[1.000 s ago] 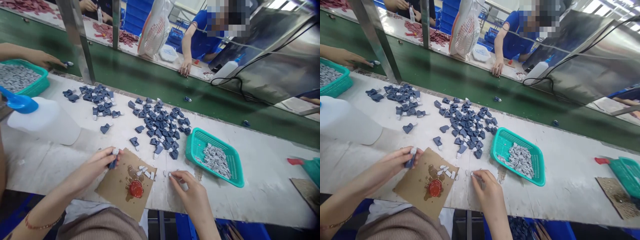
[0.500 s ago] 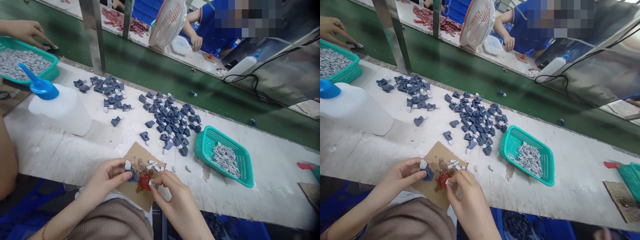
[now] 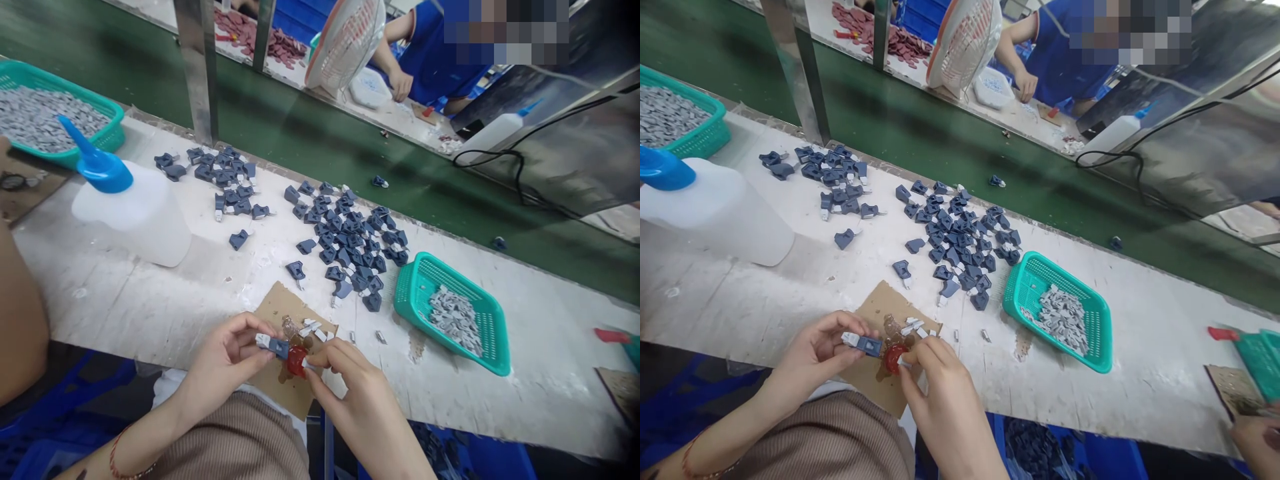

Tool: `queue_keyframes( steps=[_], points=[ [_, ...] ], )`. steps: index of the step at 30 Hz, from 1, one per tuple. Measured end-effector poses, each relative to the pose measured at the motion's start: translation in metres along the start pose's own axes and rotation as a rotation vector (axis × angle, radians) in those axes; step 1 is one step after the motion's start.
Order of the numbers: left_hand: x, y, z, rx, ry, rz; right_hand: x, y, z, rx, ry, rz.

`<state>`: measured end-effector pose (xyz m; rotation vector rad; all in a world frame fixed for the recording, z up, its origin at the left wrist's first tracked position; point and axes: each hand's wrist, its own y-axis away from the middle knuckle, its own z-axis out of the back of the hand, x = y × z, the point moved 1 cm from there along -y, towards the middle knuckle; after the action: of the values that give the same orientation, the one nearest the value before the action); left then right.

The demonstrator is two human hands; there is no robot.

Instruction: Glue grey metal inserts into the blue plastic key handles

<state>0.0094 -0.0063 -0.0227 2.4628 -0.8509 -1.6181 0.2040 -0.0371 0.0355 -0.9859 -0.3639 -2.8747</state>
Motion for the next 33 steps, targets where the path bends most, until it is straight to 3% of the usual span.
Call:
queue_keyframes(
  steps=[5, 11, 17, 33],
  points=[
    [0.0, -0.001, -0.004, 0.019, 0.022, -0.056, 0.001, 0.0, 0.008, 0.003, -0.102, -0.013],
    [-0.005, -0.003, -0.014, 0.033, 0.062, -0.115, 0.014, -0.005, 0.027, -0.14, -0.229, 0.058],
    [-0.01, -0.002, -0.022, 0.039, 0.085, -0.161, 0.028, -0.013, 0.03, -0.035, -0.245, 0.115],
    [-0.011, -0.001, -0.022, 0.085, 0.114, -0.261, 0.031, -0.019, 0.03, 0.013, -0.311, 0.064]
  ],
)
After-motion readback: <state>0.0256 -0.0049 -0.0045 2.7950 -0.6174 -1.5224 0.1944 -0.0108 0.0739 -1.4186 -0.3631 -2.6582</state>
